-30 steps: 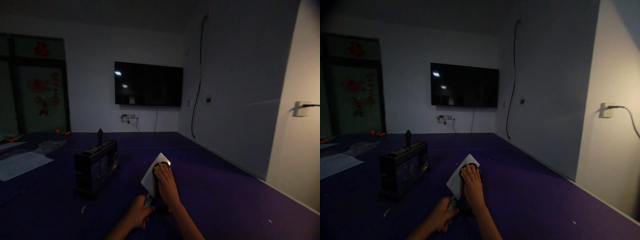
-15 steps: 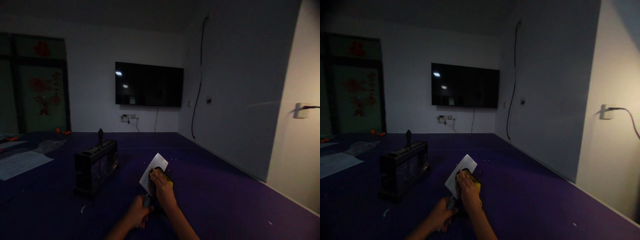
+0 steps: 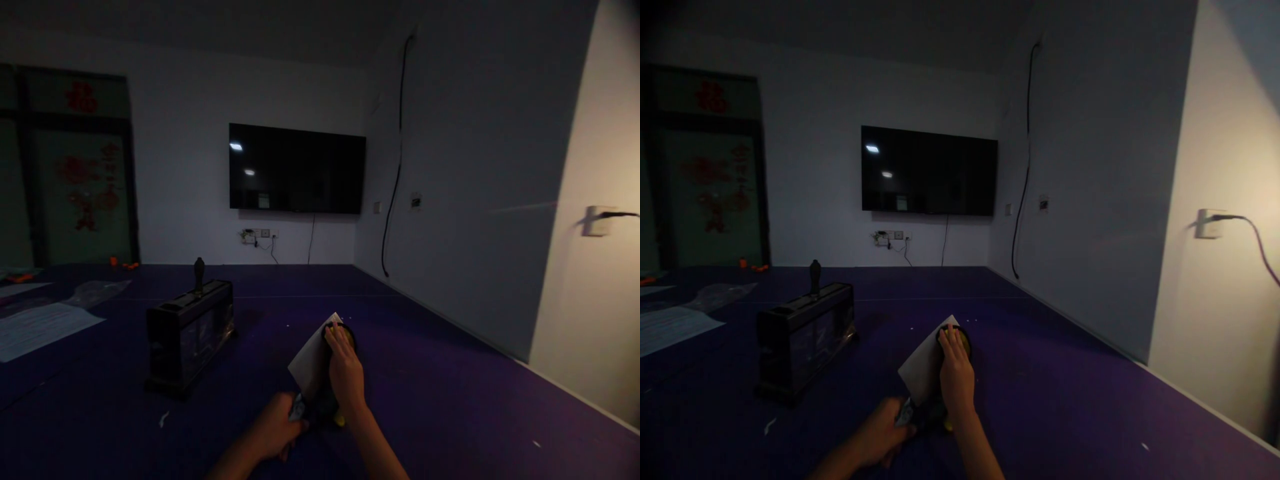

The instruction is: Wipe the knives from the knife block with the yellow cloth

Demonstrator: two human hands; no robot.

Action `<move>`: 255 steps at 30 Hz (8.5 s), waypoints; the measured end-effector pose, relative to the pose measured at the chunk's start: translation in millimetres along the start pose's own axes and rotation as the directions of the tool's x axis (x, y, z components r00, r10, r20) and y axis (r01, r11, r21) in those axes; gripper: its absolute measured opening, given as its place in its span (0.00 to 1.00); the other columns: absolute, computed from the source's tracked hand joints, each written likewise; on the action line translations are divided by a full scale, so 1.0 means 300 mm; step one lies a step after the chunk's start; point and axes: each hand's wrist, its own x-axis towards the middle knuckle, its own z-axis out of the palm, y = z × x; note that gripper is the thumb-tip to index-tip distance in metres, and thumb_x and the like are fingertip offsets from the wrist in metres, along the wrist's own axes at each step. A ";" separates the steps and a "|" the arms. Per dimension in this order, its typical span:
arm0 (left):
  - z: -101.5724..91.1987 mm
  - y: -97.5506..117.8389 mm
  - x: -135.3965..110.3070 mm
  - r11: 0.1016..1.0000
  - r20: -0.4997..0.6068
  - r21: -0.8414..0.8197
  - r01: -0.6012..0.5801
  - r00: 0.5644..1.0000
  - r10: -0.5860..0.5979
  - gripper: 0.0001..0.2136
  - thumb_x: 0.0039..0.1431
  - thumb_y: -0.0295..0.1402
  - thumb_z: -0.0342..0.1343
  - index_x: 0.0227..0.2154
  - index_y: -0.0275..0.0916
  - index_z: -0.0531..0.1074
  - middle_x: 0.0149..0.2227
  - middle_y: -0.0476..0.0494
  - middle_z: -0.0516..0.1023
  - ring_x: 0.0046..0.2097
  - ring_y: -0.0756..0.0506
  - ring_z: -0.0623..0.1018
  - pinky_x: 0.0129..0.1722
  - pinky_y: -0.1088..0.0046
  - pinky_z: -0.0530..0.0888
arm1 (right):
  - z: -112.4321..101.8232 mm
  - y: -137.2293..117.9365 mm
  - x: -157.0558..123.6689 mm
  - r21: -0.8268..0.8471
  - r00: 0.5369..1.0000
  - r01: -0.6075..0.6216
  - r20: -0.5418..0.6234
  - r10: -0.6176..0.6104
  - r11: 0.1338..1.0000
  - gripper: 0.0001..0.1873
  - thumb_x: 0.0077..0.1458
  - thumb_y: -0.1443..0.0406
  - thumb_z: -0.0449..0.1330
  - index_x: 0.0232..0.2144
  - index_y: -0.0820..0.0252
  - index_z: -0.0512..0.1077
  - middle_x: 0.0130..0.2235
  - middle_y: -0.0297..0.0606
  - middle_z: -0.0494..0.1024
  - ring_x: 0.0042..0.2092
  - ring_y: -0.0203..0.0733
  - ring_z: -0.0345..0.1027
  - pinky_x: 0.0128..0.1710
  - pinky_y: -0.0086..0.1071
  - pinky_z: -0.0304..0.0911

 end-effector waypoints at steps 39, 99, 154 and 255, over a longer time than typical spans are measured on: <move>-0.013 0.047 -0.032 0.959 -0.041 0.273 -0.079 0.995 0.094 0.04 0.46 0.29 0.51 0.28 0.38 0.67 0.27 0.50 0.72 0.22 0.52 0.69 0.20 0.79 0.61 | -0.023 0.048 0.012 -0.078 0.981 -0.087 -0.180 0.072 0.993 0.31 0.51 0.78 0.39 0.57 0.57 0.56 0.60 0.42 0.57 0.60 0.43 0.48 0.55 0.43 0.56; 0.018 -0.050 0.038 0.977 -0.126 -0.199 -0.082 0.990 0.058 0.15 0.43 0.42 0.53 0.27 0.33 0.68 0.13 0.51 0.66 0.12 0.53 0.64 0.11 0.80 0.56 | 0.031 -0.224 -0.047 0.060 0.914 0.342 0.209 -0.347 0.938 0.22 0.52 0.75 0.51 0.48 0.53 0.68 0.47 0.40 0.71 0.45 0.43 0.64 0.44 0.37 0.64; 0.002 -0.006 -0.005 0.990 -0.071 0.140 0.008 0.998 0.002 0.05 0.49 0.33 0.52 0.27 0.39 0.62 0.17 0.55 0.66 0.15 0.53 0.67 0.13 0.82 0.56 | -0.019 0.104 0.015 0.087 0.978 -0.102 -0.171 0.115 0.991 0.23 0.53 0.71 0.43 0.47 0.55 0.69 0.48 0.45 0.67 0.48 0.46 0.60 0.44 0.43 0.62; 0.001 -0.017 0.004 0.998 -0.067 0.053 0.029 0.997 -0.026 0.07 0.50 0.35 0.51 0.30 0.39 0.60 0.17 0.57 0.65 0.14 0.53 0.66 0.13 0.80 0.57 | -0.003 0.098 0.019 0.120 0.973 -0.127 -0.178 0.147 0.985 0.21 0.50 0.71 0.45 0.41 0.60 0.73 0.44 0.46 0.69 0.45 0.47 0.63 0.42 0.41 0.62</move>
